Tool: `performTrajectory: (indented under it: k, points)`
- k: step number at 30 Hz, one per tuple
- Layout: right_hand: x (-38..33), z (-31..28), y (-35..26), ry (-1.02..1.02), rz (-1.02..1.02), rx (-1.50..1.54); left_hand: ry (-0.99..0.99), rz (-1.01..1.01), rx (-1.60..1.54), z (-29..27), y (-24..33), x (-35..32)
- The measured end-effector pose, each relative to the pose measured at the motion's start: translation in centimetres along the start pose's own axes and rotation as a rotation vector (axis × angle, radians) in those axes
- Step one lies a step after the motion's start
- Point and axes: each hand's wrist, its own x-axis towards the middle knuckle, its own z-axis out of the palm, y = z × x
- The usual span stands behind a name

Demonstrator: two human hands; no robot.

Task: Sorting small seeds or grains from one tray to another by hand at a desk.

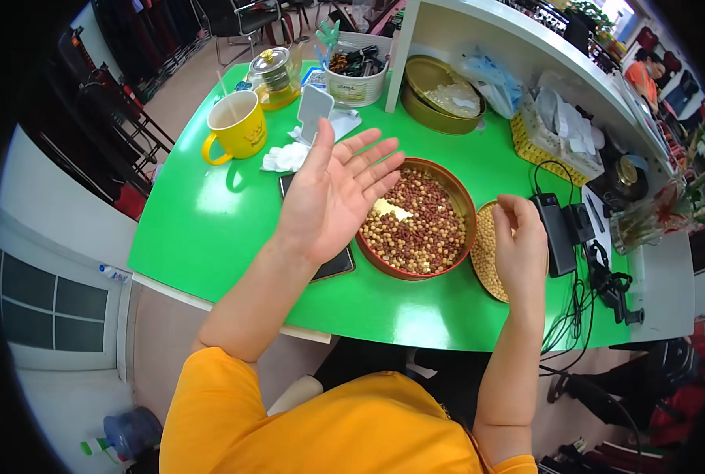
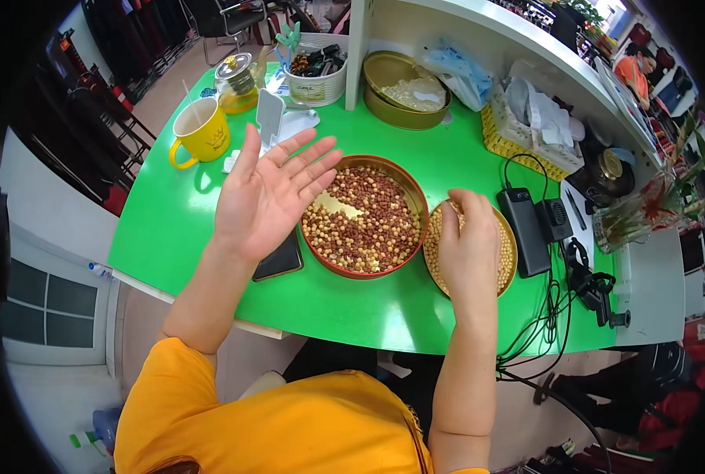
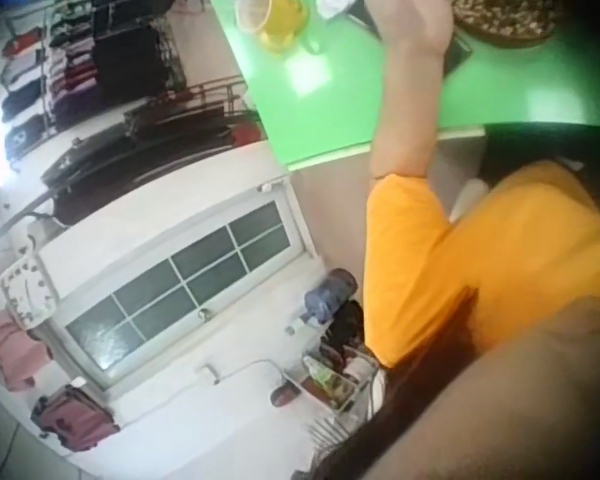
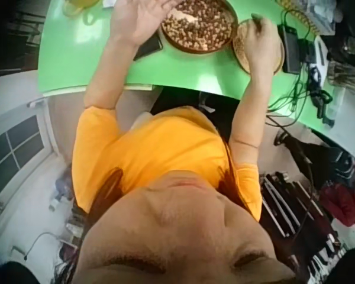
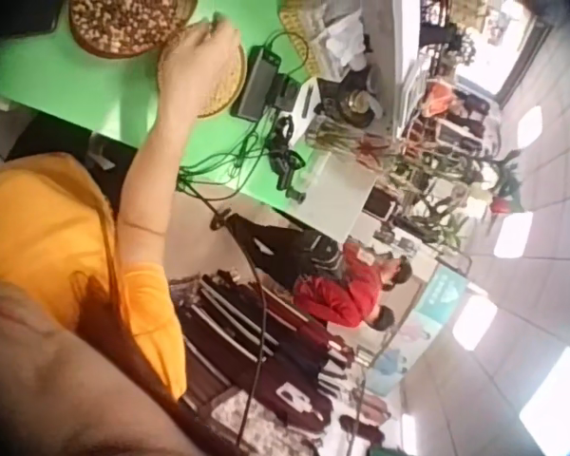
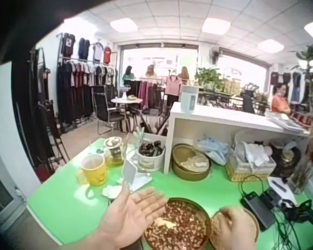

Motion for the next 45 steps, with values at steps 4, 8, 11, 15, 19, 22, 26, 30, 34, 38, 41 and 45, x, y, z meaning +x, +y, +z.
performTrajectory:
  k: [4,8,11,15,19,22,26,30,34,38,41,45]
  points:
    - [0.6,1.7,-3.1,-0.326,-0.119,0.300,-0.036,-0.007,0.018,-0.2,-0.3,-0.1]
    - [0.5,4.0,-5.1,-0.665,-0.396,0.272,-0.030,0.014,0.028,-0.4,-0.1,-0.4]
    - [0.4,5.1,-5.6,-0.740,-0.409,0.194,-0.025,0.011,0.044,-0.1,0.2,-0.7]
    - [0.3,5.9,-5.4,-0.748,-0.407,0.094,-0.042,0.008,0.017,-0.1,0.6,-0.9]
    - [0.4,5.8,-4.9,-0.690,-0.451,-0.087,-0.132,-0.034,-0.080,-0.7,0.2,0.2]
    - [0.2,7.1,-3.2,-0.614,-0.573,-0.034,-0.273,-0.056,-0.124,-2.7,-0.8,1.4]
    - [0.4,9.3,-5.3,-0.585,-0.574,0.011,-0.391,-0.048,0.022,-3.9,2.3,0.4]
    - [-0.2,6.5,-2.9,-0.512,-0.501,0.008,-0.443,-0.126,0.078,-3.8,0.3,2.1]
    - [-0.2,4.7,-3.2,-0.334,-0.441,0.144,-0.368,-0.095,0.167,-3.6,1.3,1.3]
    - [-1.0,0.1,0.0,-0.159,-0.238,0.206,-0.331,-0.119,0.186,-4.1,0.8,1.8]
    - [-2.2,-2.0,4.0,-0.055,-0.128,0.135,-0.252,-0.114,0.242,-3.5,0.6,1.4]
    - [-3.1,-2.5,5.2,0.065,-0.081,-0.133,-0.231,-0.140,0.304,-2.7,0.0,1.0]
